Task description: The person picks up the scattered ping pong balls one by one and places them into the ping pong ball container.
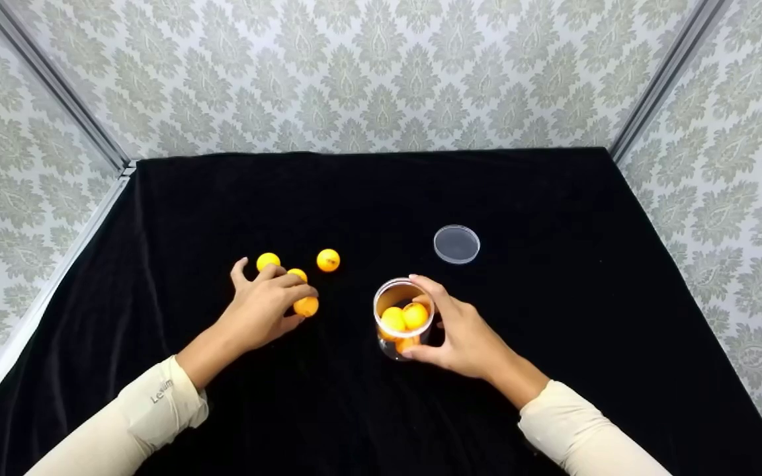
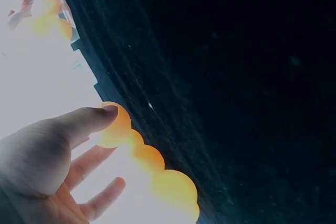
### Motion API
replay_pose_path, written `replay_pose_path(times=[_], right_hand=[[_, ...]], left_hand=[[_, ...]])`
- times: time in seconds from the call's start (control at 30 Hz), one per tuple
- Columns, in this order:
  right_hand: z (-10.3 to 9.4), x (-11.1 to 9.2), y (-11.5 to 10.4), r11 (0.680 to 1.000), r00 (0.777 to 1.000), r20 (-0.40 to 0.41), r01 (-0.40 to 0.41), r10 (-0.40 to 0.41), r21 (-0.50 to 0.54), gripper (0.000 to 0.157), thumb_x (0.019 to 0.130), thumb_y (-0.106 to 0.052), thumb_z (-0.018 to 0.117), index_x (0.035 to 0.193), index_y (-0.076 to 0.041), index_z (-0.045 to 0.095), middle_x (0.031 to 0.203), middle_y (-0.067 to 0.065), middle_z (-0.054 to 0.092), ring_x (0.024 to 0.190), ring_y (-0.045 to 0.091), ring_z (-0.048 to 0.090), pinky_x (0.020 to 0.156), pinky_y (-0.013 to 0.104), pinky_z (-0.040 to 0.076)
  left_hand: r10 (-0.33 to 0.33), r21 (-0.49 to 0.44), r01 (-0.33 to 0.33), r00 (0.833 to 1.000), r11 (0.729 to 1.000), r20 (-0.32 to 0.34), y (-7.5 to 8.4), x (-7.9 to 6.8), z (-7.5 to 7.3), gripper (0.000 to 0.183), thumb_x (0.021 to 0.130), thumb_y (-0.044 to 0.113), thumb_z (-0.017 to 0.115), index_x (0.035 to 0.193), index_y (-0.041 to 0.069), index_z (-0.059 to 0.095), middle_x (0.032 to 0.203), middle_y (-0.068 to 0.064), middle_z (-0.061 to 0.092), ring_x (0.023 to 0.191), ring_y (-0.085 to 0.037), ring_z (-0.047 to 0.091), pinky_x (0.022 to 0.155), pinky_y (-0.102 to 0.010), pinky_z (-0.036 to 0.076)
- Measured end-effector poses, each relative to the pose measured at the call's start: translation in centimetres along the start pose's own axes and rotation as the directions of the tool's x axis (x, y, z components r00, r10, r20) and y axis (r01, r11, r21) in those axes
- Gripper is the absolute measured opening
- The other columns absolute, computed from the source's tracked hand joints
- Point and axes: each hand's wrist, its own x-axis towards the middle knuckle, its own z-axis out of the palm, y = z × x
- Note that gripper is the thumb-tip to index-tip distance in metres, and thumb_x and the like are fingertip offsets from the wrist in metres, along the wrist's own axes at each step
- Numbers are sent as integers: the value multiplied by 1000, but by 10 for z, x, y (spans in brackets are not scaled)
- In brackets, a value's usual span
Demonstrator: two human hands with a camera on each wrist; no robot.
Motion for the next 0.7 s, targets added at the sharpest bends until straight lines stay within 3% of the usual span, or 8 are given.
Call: replay_pose_path(times=[0.5, 0.7], right_hand=[[-1, 1, 1, 1000, 1000, 15, -14, 14, -9, 103, 74, -34, 92, 156, -12, 34, 129, 5, 70, 113, 21, 69, 85, 31, 60], [0, 0, 1, 1000, 1000, 10, -16, 16, -7, 103, 74, -34, 92, 156, -15, 34, 128, 4, 70, 112, 20, 69, 84, 32, 61]], left_hand=[[70, -42, -74, 993, 996, -92, 30, 8, -16, 41, 79, 25, 86, 117, 30, 73, 115, 11, 70, 112, -22, 56, 101, -81, 25], [79, -91, -91, 988, 992, -133, 43, 15, -25, 40, 80, 25, 85, 117, 30, 73, 117, 11, 70, 114, -22, 56, 105, -81, 20]])
